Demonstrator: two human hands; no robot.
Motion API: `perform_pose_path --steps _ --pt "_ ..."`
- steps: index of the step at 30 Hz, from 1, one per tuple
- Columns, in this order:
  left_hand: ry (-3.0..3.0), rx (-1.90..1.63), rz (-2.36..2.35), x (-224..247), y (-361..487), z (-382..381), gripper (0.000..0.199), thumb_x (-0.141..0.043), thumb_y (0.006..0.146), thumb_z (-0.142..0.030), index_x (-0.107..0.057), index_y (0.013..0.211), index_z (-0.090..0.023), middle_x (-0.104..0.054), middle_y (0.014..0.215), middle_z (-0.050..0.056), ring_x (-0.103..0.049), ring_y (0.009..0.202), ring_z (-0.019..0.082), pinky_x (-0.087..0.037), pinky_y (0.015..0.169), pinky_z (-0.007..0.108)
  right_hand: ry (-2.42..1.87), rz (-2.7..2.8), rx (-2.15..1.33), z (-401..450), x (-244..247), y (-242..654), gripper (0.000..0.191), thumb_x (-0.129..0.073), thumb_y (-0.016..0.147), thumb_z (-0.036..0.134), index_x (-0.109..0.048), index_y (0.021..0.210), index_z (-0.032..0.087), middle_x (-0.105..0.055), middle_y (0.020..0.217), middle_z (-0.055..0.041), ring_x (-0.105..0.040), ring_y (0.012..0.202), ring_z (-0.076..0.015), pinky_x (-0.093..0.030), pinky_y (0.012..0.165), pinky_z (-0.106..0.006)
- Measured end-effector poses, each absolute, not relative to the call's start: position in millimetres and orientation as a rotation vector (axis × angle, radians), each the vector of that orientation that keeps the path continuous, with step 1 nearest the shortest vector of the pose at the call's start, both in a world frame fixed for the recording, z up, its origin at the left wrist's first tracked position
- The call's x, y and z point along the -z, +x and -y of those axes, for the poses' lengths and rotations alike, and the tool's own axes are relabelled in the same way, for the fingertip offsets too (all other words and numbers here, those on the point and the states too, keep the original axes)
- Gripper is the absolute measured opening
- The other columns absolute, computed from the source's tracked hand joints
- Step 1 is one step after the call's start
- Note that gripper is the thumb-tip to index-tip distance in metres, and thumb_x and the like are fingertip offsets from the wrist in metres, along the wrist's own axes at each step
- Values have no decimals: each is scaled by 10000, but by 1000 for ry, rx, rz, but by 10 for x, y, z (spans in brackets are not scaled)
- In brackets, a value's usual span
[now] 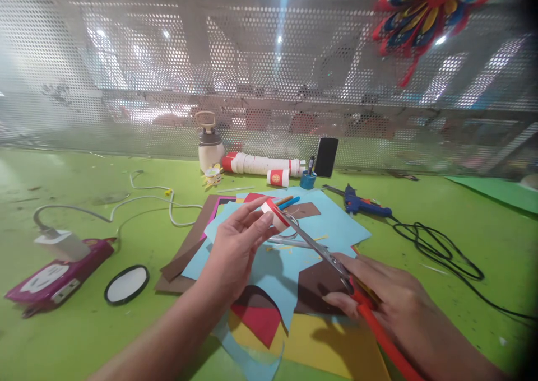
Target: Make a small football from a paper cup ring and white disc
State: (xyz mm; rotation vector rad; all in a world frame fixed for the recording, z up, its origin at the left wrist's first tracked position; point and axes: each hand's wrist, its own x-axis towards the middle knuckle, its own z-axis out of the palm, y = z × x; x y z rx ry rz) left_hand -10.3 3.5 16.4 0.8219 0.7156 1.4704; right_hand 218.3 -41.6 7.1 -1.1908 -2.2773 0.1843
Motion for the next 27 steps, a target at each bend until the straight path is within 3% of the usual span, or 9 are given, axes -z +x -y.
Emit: perform_pose_path --steps 11,18,27 --pt "912 -1501 -761 -141 -107 -49 370 -815 752 -280 -717 1093 -177 -770 956 76 -712 941 241 -516 952 432 -1246 2284 -274 413 -114 2153 110 -638 923 307 -668 999 233 -702 822 -20 -657 709 -174 -536 631 -264" --pt "953 -1488 -782 -119 -101 -37 399 -803 770 -312 -706 1137 -187 -757 1057 100 -693 1020 255 -492 982 432 -1258 2263 -326 423 -120 2149 141 -630 928 326 -663 1044 253 -716 870 -8 -671 754 -178 -552 670 -281" --pt "885 -1492 -766 -111 -89 -25 416 -808 763 -285 -707 1152 -174 -762 1023 91 -702 981 242 -510 963 423 -1286 2275 -324 427 -75 2161 191 -608 945 338 -670 1111 266 -736 936 -14 -693 825 -179 -566 732 -283"
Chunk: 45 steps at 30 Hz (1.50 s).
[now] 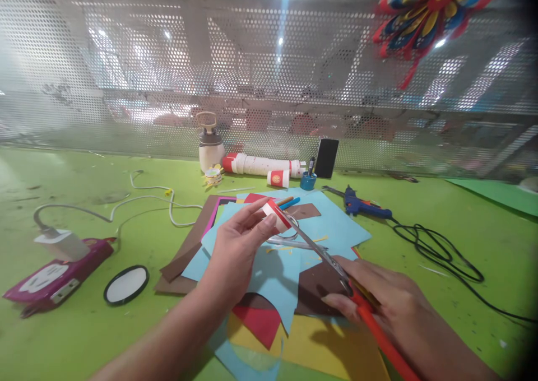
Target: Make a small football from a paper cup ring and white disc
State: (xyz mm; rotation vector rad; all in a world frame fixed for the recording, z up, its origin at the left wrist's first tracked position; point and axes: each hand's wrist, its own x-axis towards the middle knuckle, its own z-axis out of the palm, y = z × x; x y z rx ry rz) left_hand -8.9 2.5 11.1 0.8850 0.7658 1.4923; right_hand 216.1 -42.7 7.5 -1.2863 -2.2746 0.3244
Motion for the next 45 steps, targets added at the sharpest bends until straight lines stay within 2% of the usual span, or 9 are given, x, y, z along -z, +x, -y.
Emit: perform_pose_path --steps 6,10,14,21,31,36,40,45 --pt "818 -1490 -734 -141 -102 -41 364 -805 763 -266 -711 1089 -134 -763 1009 107 -709 929 229 -549 893 395 -1305 2284 -350 455 -78 2145 239 -586 962 365 -662 1164 264 -735 962 -20 -691 855 -176 -553 754 -273" --pt "781 -1499 -748 -172 -133 -67 314 -805 756 -267 -720 1021 -120 -756 1016 112 -701 864 207 -574 819 370 -1285 2282 -311 429 -67 2156 215 -603 949 362 -660 1125 252 -729 915 -21 -682 795 -183 -547 710 -288" --pt "774 -1476 -729 -188 -144 -76 277 -815 740 -234 -742 978 -113 -758 1001 101 -692 896 190 -569 858 339 -1272 2288 -306 397 -75 2163 134 -615 942 321 -658 1038 238 -702 861 -20 -656 756 -179 -528 671 -285" --pt "862 -1420 -715 -180 -132 -81 209 -780 787 -257 -777 952 -127 -773 991 96 -692 953 209 -553 909 340 -1241 2281 -302 398 -99 2182 152 -631 934 336 -659 1037 228 -688 854 -25 -654 748 -177 -534 675 -283" --pt "858 -1428 -668 -184 -111 -48 162 -741 831 -245 -779 943 -134 -782 993 98 -712 945 219 -551 944 379 -1241 2270 -262 455 -64 2186 228 -622 941 330 -654 1153 252 -741 947 -26 -702 823 -180 -560 720 -273" --pt "849 -1452 -686 -170 -139 -63 183 -775 803 -244 -769 954 -140 -774 1010 90 -706 970 222 -532 957 373 -1243 2252 -256 436 -86 2186 174 -634 930 333 -664 1077 246 -727 880 -18 -687 763 -181 -544 676 -275" --pt "829 -1484 -714 -134 -141 -88 287 -821 756 -239 -749 1022 -156 -773 951 68 -706 916 193 -521 952 360 -1281 2259 -359 419 -112 2170 140 -625 934 348 -663 1022 246 -702 857 -11 -661 750 -174 -534 675 -278" --pt "838 -1489 -730 -138 -117 -76 316 -828 738 -226 -738 1022 -122 -763 918 80 -701 889 197 -542 921 366 -1297 2243 -353 422 -114 2159 144 -650 913 331 -682 1028 249 -705 840 -11 -659 741 -177 -531 668 -279"
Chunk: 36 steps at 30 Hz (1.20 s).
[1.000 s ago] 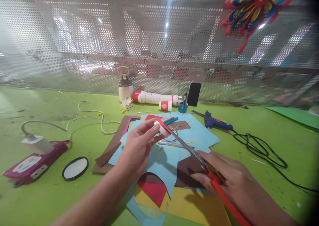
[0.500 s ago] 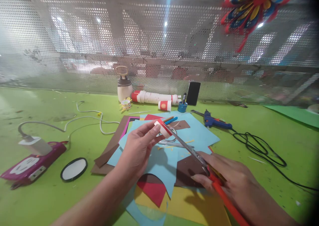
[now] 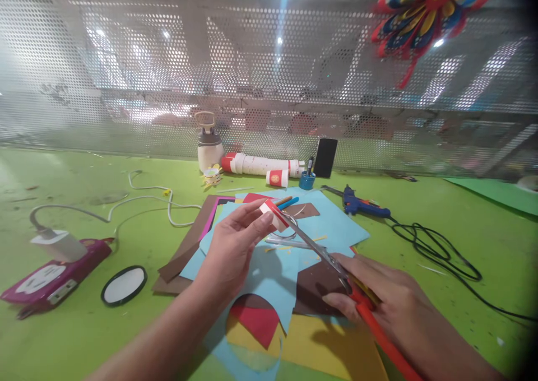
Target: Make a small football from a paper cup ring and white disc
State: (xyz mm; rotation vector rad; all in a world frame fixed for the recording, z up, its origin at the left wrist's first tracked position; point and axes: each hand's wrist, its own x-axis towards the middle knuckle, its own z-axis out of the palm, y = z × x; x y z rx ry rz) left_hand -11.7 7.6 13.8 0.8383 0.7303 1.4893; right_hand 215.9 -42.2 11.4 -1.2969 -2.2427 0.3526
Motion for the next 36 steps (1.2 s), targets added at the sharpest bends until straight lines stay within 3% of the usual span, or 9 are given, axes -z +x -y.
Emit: perform_pose_path --steps 14,25,36 --pt "838 -1463 -742 -170 -105 -50 307 -823 738 -244 -732 1004 -121 -756 1020 117 -703 963 245 -559 898 406 -1299 2258 -381 448 -111 2163 179 -619 935 314 -683 1092 259 -746 965 -30 -700 842 -184 -562 743 -276" --pt "949 -1509 -794 -152 -99 -30 324 -836 730 -257 -731 1020 -159 -781 970 92 -716 916 224 -532 908 404 -1307 2268 -288 410 -107 2166 185 -645 913 307 -690 1070 218 -697 820 -25 -650 711 -178 -528 643 -283" --pt "941 -1526 -779 -171 -69 -13 318 -842 714 -256 -741 1003 -168 -778 1022 104 -725 914 237 -538 889 395 -1250 2241 -319 429 -107 2162 176 -653 907 318 -700 1054 233 -737 857 -31 -692 746 -184 -560 672 -273"
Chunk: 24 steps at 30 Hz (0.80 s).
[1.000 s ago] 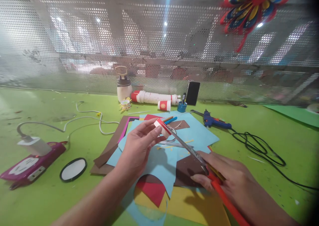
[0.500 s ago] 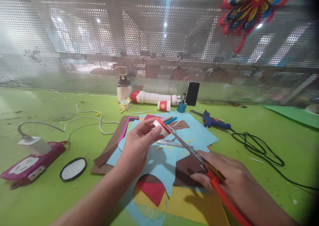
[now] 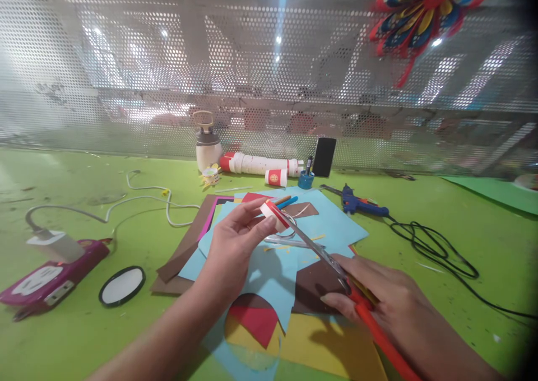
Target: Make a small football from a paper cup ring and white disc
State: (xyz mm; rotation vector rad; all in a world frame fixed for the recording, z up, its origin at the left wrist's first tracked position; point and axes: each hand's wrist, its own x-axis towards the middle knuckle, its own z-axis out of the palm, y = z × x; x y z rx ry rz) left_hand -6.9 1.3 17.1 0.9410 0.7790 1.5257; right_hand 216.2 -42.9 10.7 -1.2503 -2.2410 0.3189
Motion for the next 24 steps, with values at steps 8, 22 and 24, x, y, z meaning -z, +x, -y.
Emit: perform_pose_path --steps 8,22,24 --pt "909 -1512 -781 -183 -90 -7 334 -839 721 -246 -719 1022 -163 -773 1030 99 -715 948 234 -531 907 394 -1249 2242 -330 428 -110 2170 196 -640 922 333 -681 1096 252 -743 900 -20 -692 780 -180 -555 692 -275" --pt "909 -1437 -712 -137 -125 -66 279 -805 765 -289 -764 1011 -164 -764 936 86 -694 907 218 -477 967 393 -1325 2242 -397 423 -115 2161 154 -627 928 349 -673 1025 238 -713 897 -27 -660 792 -182 -539 712 -289" --pt "921 -1437 -720 -140 -122 -65 268 -800 772 -288 -764 1008 -166 -761 929 81 -687 897 209 -477 962 386 -1326 2239 -399 421 -110 2161 155 -635 923 343 -676 1033 242 -713 883 -20 -660 780 -180 -535 700 -287"
